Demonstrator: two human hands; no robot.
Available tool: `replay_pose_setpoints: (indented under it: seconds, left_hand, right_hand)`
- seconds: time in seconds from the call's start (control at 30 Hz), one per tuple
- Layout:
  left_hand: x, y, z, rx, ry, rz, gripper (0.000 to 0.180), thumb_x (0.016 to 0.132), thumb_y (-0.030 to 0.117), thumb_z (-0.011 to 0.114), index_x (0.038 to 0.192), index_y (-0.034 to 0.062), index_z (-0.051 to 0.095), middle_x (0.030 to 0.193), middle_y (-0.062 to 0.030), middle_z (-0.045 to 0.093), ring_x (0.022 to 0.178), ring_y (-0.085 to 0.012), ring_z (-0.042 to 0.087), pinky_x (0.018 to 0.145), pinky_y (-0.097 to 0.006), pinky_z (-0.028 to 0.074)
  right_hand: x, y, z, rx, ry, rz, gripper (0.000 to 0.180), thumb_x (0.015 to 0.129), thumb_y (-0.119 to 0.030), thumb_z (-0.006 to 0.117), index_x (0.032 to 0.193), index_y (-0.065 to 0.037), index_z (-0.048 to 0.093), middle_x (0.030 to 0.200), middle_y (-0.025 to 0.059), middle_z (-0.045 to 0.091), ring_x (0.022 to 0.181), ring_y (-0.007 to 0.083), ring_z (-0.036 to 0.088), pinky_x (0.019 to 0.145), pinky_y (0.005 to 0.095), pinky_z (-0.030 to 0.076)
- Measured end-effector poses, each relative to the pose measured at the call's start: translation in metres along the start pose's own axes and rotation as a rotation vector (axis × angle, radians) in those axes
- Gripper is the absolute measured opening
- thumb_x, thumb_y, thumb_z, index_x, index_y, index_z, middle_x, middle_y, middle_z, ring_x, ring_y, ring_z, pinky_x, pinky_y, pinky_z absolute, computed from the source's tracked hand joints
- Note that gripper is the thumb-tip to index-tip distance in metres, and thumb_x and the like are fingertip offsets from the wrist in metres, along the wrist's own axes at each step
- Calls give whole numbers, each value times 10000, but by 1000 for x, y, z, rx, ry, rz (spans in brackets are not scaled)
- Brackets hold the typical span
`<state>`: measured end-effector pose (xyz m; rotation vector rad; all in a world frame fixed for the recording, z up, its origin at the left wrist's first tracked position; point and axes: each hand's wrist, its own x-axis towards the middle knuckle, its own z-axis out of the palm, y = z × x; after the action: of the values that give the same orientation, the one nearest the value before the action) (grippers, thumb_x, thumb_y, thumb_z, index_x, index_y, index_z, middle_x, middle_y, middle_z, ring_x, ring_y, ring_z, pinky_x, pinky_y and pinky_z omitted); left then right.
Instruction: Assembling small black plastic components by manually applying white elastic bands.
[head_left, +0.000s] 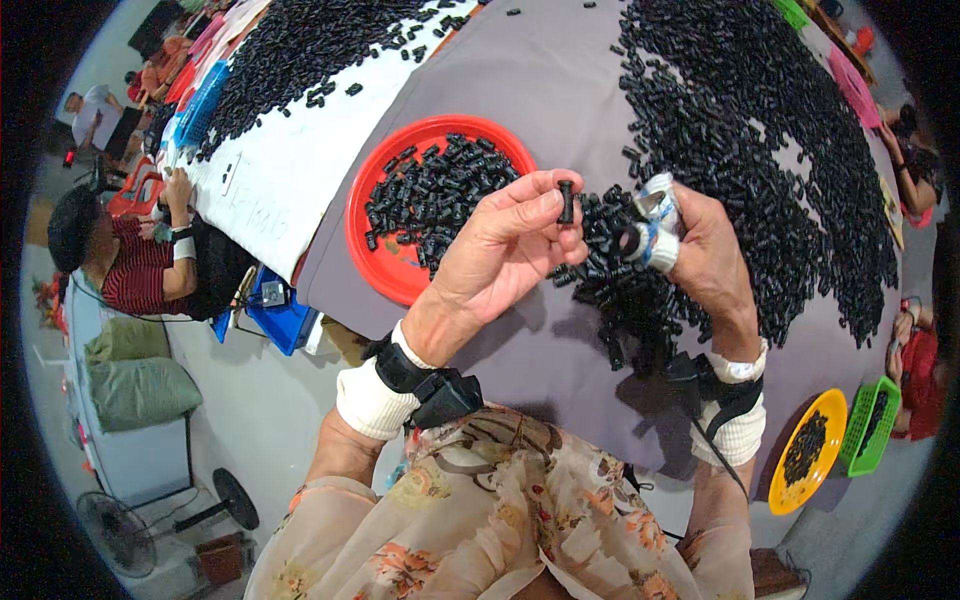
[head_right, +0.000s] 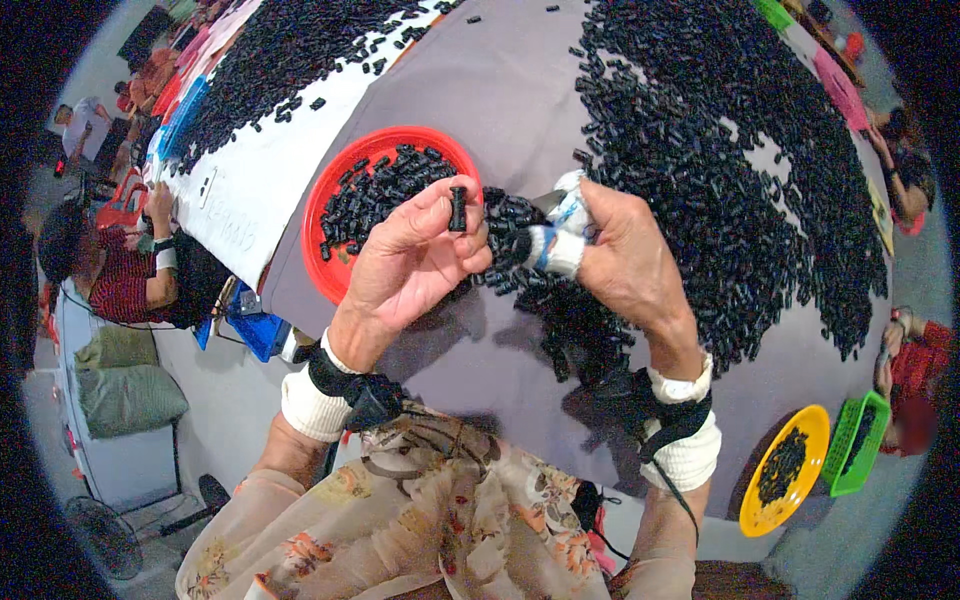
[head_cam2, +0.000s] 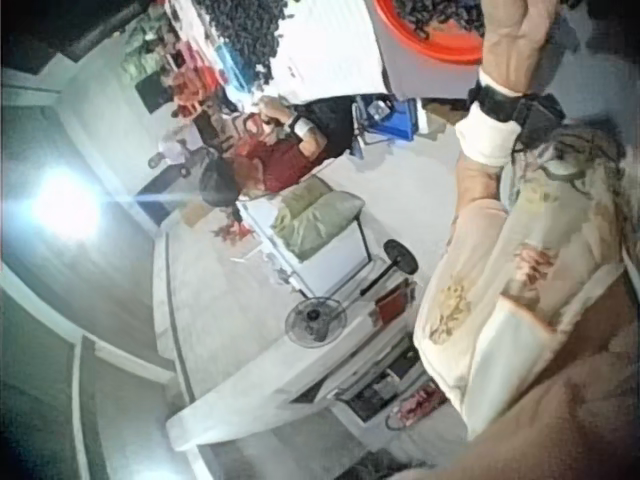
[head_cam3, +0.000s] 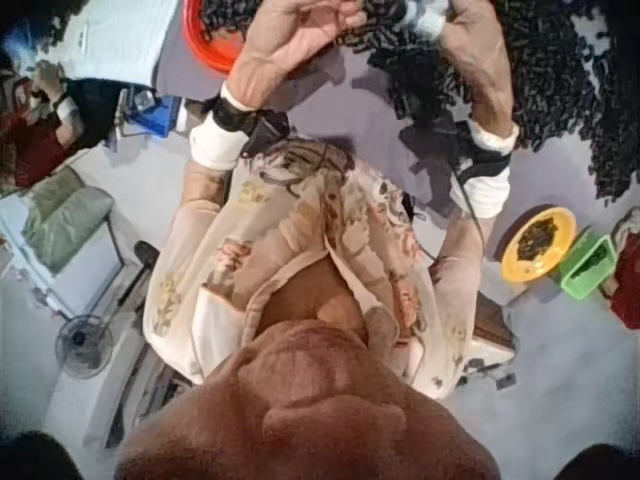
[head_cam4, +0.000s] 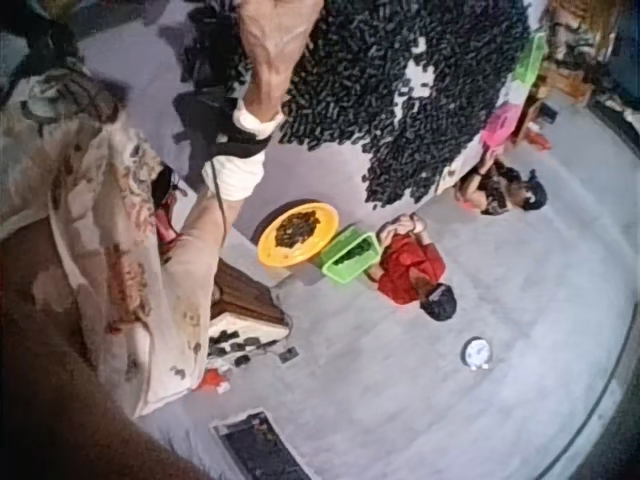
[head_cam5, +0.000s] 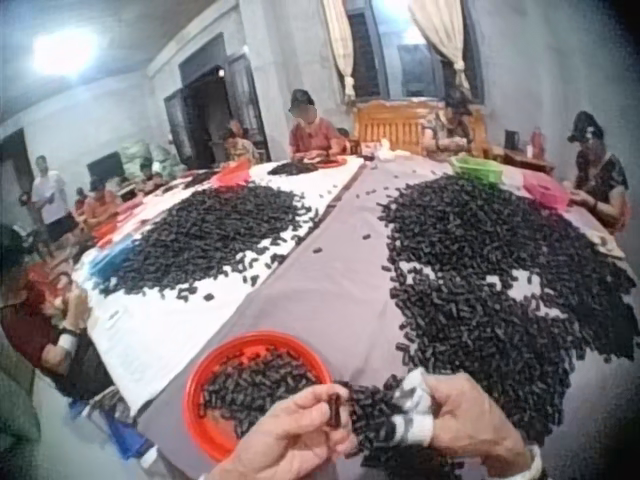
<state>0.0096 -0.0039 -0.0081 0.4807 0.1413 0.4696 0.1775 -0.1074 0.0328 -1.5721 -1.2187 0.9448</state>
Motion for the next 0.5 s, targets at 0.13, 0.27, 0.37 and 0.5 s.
replay_pose_setpoints:
  seconds: [0.13,0.27,0.37,0.5]
  left_hand:
    - [1,4,4,-72,19,5,220,869,115,538,1060,6,520,815,-56,573,705,-122,545,672,-289,464]
    - [2,5,8,-63,2,49,218,881,123,520,1062,0,521,857,-41,569,758,-111,548,713,-241,459]
    - [2,8,2,-19,-31,80,213,884,124,514,1058,2,534,888,-26,568,808,-103,549,740,-226,451]
    - [1,10,-2,16,-27,93,266,873,175,537,1074,3,510,922,-59,577,822,-133,560,767,-284,479]
  right_hand:
    - [17,1,14,-113,-9,-137,335,620,-235,777,727,-28,537,573,-25,472,553,49,404,481,236,350]
    - [26,-9,25,-64,-33,-164,332,604,-232,773,727,-23,547,573,-17,487,532,64,418,473,245,354]
    - [31,-13,26,-92,-42,-158,335,598,-238,774,725,-20,553,569,-1,503,522,76,431,474,253,360]
    - [34,-21,28,-195,-70,-143,329,597,-232,771,721,-16,556,567,16,517,516,88,443,475,259,366]
